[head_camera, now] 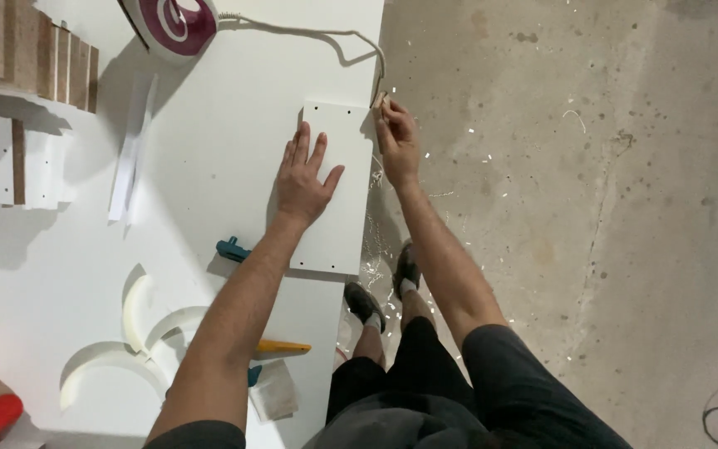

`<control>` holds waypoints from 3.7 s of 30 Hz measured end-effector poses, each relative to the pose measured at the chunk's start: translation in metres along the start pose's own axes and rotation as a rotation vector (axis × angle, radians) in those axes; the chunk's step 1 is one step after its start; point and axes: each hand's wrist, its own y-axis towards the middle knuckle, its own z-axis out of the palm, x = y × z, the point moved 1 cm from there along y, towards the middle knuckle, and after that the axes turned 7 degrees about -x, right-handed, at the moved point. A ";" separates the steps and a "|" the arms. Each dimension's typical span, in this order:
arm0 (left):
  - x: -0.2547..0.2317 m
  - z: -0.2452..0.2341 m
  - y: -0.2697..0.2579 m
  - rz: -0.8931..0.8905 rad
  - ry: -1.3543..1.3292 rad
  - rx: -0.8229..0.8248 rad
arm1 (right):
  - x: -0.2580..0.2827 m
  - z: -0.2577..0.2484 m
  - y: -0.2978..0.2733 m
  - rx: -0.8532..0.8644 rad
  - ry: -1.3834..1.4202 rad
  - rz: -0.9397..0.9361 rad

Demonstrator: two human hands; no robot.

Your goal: The person irons a white edge banding strip on a workbench. They then use a hand plane to smooth the edge of a white wooden board, followed by sanding the same edge with a sanding block and a sanding sponge.

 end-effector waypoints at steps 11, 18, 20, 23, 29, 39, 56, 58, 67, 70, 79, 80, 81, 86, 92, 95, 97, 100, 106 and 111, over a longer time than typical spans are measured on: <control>0.001 0.001 -0.002 -0.014 0.013 0.015 | 0.038 0.006 -0.003 0.088 -0.286 0.054; 0.003 0.006 -0.003 -0.017 0.005 -0.017 | 0.061 0.007 0.008 0.236 -0.661 -0.354; 0.001 0.009 -0.001 -0.019 0.013 -0.033 | 0.063 0.013 0.025 0.281 -0.724 -0.395; 0.005 0.011 -0.006 -0.007 0.015 -0.043 | 0.141 0.023 -0.025 0.312 -0.681 -0.071; 0.003 0.006 -0.001 -0.014 0.018 -0.038 | 0.105 -0.023 -0.126 0.383 -0.531 -0.324; 0.000 -0.002 0.001 -0.061 -0.086 0.070 | 0.131 -0.055 -0.216 0.288 -0.392 0.019; 0.000 0.001 0.002 -0.049 -0.134 0.038 | 0.176 -0.032 -0.186 0.455 -0.573 -0.336; 0.000 -0.003 -0.004 -0.057 -0.121 0.031 | 0.187 -0.030 -0.192 0.494 -0.526 -0.338; -0.002 -0.004 -0.001 -0.058 -0.106 0.097 | 0.104 0.027 0.033 0.459 -0.642 -0.335; 0.000 0.000 0.002 -0.040 -0.095 0.086 | 0.150 0.030 -0.026 0.237 -0.175 0.597; 0.010 0.019 -0.007 -0.027 0.005 -0.017 | 0.124 0.024 -0.016 0.462 -0.276 0.264; 0.011 0.020 -0.005 -0.024 0.013 -0.020 | 0.081 0.019 0.020 0.450 -0.438 -0.182; 0.011 0.020 -0.009 -0.020 0.017 -0.011 | 0.038 0.016 0.052 0.418 -0.588 -0.622; 0.009 0.020 -0.004 -0.011 0.031 -0.010 | 0.110 -0.013 -0.086 0.463 -0.601 -0.517; 0.008 0.010 -0.007 -0.031 0.032 -0.007 | 0.196 0.003 -0.124 0.472 -0.422 0.014; 0.004 0.008 -0.003 -0.031 -0.028 0.005 | 0.151 0.034 -0.010 0.291 -0.082 0.555; 0.002 0.005 -0.004 -0.037 -0.089 0.023 | 0.104 0.032 0.033 0.185 0.080 0.721; -0.001 0.002 -0.004 -0.044 -0.127 0.000 | 0.098 0.019 0.023 0.485 -0.751 -0.448; 0.000 0.002 -0.003 -0.033 -0.095 0.012 | 0.093 0.002 -0.022 0.629 -0.894 -0.405; 0.001 0.002 0.000 -0.027 -0.083 0.025 | 0.068 0.021 0.043 0.558 -0.700 -0.265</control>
